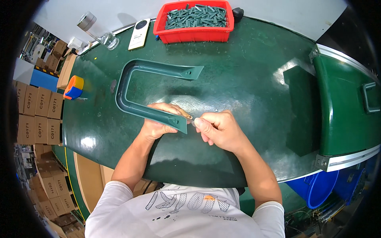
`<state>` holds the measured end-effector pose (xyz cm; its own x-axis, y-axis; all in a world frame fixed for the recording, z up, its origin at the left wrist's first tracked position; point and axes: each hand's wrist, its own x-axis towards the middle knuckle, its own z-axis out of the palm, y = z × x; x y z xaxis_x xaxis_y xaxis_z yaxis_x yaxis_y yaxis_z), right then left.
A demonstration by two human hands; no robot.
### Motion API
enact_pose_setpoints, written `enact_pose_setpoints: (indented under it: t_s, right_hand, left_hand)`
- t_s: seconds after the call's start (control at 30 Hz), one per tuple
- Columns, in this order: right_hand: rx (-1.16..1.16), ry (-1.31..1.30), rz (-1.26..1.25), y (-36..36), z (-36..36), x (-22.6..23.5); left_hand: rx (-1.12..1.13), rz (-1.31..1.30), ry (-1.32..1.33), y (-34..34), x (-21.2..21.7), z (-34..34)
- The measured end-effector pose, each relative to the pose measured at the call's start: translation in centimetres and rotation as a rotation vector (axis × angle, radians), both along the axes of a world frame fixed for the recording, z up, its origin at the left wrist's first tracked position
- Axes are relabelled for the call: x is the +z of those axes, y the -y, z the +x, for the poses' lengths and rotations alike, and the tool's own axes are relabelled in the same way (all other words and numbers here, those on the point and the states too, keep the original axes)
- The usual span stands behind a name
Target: Debur and inspect green U-shaped plastic handles and place them into a shipping box.
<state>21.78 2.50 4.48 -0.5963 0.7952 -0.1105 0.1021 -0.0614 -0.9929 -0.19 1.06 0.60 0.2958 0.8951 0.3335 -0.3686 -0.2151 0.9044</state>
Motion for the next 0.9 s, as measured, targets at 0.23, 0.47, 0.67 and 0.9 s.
enact_pose_setpoints:
  t_s: [0.23,0.47,0.67,0.9]
  right_hand:
    - [0.013,0.03,0.108,0.1,-0.3,-0.2]
    - [0.157,0.016,0.155,0.1,-0.2,0.0]
    - [0.272,0.043,0.382,0.1,-0.4,-0.6]
    - [0.088,-0.06,0.35,0.5,-0.8,-0.8]
  left_hand:
    - [0.08,0.059,0.013,-0.2,-0.4,0.3]
    - [0.131,0.092,0.037,-0.2,-1.2,0.1]
    - [0.191,0.023,0.136,0.0,-1.3,0.6]
    - [0.197,-0.136,0.243,0.1,-0.6,0.4]
